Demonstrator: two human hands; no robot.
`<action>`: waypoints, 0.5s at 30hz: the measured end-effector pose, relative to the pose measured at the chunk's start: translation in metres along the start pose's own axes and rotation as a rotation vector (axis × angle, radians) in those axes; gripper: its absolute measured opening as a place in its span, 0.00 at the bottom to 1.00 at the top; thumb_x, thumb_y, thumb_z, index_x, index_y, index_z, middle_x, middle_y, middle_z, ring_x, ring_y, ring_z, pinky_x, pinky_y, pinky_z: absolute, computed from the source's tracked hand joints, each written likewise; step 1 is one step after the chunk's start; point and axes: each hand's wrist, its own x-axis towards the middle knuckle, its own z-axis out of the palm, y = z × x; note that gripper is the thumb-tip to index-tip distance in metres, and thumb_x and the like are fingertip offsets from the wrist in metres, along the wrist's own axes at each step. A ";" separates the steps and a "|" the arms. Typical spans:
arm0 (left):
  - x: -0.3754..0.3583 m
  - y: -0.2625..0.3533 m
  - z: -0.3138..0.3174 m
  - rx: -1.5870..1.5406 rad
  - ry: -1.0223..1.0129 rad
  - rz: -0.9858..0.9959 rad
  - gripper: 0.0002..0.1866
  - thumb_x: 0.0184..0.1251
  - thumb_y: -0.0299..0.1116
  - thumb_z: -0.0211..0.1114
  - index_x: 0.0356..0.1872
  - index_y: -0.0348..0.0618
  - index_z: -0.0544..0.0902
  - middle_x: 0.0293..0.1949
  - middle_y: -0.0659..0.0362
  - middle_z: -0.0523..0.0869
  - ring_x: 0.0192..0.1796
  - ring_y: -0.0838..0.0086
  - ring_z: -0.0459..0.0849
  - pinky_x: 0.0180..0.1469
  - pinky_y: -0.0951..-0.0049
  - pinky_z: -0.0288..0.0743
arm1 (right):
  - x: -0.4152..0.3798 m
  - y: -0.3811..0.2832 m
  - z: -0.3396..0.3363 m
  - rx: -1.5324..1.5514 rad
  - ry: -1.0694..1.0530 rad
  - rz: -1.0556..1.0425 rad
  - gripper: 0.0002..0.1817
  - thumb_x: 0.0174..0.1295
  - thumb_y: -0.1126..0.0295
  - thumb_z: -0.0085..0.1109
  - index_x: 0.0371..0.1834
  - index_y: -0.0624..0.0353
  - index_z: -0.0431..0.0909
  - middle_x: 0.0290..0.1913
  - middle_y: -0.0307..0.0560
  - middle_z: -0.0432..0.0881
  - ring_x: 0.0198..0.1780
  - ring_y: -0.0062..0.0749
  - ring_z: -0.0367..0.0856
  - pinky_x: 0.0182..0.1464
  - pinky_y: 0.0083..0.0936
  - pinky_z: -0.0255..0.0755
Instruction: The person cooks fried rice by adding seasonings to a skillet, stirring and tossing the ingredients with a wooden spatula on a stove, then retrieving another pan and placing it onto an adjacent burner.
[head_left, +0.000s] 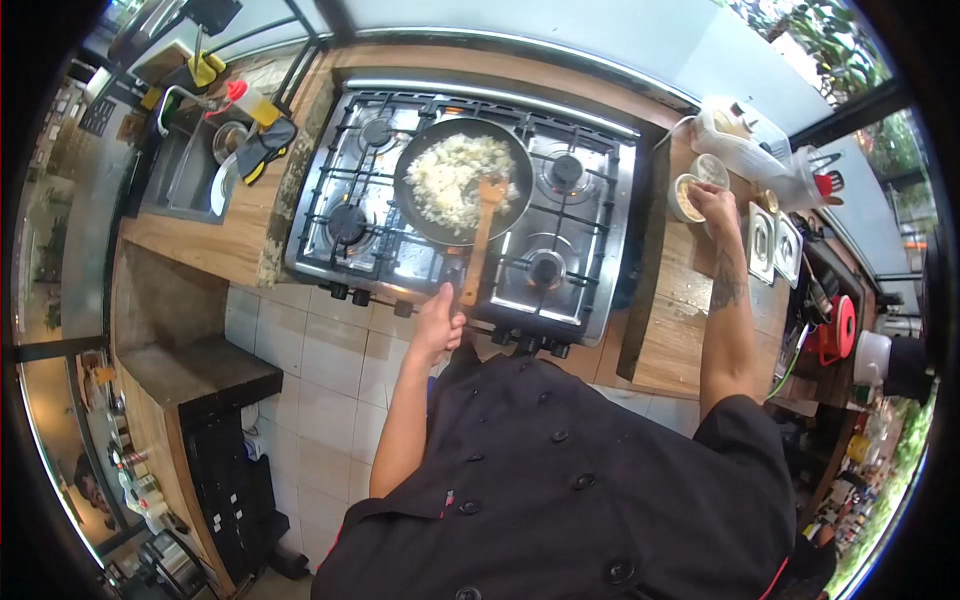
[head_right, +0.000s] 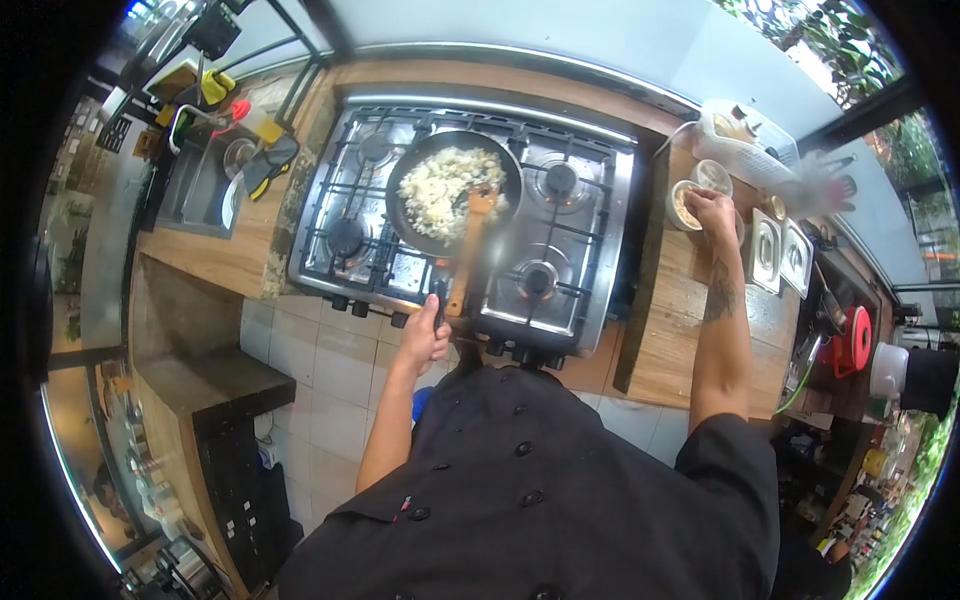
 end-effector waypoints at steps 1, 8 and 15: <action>-0.002 -0.009 0.013 -0.019 -0.023 -0.001 0.23 0.81 0.63 0.53 0.43 0.54 0.73 0.21 0.67 0.69 0.14 0.84 0.61 0.15 0.79 0.55 | -0.020 -0.017 0.010 -0.086 -0.013 -0.115 0.20 0.70 0.65 0.68 0.60 0.67 0.85 0.44 0.45 0.92 0.45 0.28 0.89 0.52 0.24 0.83; 0.004 0.011 -0.027 0.019 -0.089 0.010 0.24 0.83 0.61 0.50 0.43 0.50 0.73 0.21 0.67 0.68 0.14 0.84 0.60 0.16 0.78 0.55 | -0.121 -0.136 0.315 -0.381 -0.270 -0.553 0.14 0.63 0.62 0.73 0.45 0.60 0.92 0.36 0.49 0.93 0.35 0.28 0.88 0.43 0.32 0.81; 0.008 0.016 -0.048 0.012 -0.139 -0.010 0.24 0.84 0.59 0.50 0.41 0.47 0.74 0.22 0.67 0.70 0.17 0.84 0.64 0.18 0.78 0.56 | -0.110 -0.173 0.429 -0.522 -0.235 -0.834 0.10 0.63 0.74 0.67 0.44 0.66 0.90 0.37 0.60 0.91 0.39 0.48 0.92 0.44 0.34 0.82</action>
